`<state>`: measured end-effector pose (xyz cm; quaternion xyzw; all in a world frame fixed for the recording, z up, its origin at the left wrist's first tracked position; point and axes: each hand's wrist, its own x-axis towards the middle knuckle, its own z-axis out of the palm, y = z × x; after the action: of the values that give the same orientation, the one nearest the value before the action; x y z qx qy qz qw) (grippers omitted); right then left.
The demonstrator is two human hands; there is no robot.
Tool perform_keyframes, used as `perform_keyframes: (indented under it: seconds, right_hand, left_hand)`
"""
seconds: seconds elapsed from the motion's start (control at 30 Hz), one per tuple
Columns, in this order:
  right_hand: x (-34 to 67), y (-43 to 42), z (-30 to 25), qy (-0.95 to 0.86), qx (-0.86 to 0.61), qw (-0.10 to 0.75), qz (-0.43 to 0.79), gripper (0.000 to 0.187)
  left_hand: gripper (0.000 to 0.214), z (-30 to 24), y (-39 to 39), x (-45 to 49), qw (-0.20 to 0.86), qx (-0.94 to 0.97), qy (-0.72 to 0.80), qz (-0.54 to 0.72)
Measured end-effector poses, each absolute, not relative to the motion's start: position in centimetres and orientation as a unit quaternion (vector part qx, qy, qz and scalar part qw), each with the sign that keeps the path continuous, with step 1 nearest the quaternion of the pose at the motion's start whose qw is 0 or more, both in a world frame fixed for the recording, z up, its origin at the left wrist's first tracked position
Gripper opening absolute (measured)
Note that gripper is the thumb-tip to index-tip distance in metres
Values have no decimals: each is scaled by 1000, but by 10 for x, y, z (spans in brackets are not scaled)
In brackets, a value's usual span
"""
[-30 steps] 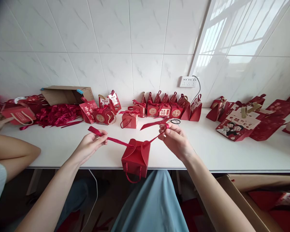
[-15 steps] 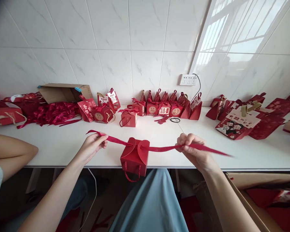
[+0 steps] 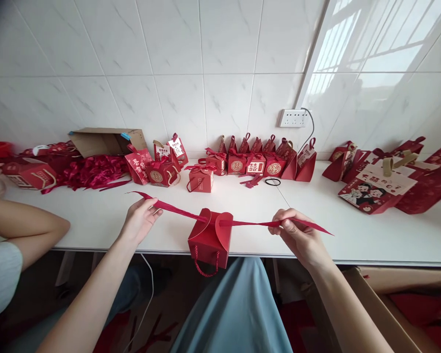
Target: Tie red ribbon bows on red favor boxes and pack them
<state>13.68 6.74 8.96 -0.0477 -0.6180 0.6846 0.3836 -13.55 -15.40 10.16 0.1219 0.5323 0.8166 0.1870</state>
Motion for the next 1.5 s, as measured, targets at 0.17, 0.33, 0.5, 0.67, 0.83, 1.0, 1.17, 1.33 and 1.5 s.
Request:
perform_keyframes:
  seconds: [0.17,0.33,0.5,0.67,0.83,1.0,1.17,1.33,1.5]
  right_hand:
    - [134,67,94,-590,-72,422,684,17]
    - [132,63,104,-529,-156,466,693,22]
    - [129,63,115,-532,-178,479,674,27]
    - [131,65,119,-539,-185,480,667,28]
    - [124,66,128,-510,-189,492,679,26]
    - [102,60,146,-498,-127,511,689,24]
    - [74,42,160,-539,-34,471,697,24]
    - [56,24,168,-575,-14,430,696,29]
    - [49,10,168,-599,-8,387,701,31]
  left_hand:
    - [32,100,-141,-130,126,121,518,837]
    - [27,100,-129,-124,102,129,515,842]
    - [17,111,-125,-116,141,173,491,842]
    - [16,125,-131,-108,165,202,454,852]
    - [14,139,-133,-101,183,233,421,857]
    - [18,152,-125,-93,197,237,393,866]
    - [20,163,-112,-83,206,267,406,849]
    - [13,170,-105,-74,221,291,374,853]
    - [12,173,-104,-70,215,320,373,844]
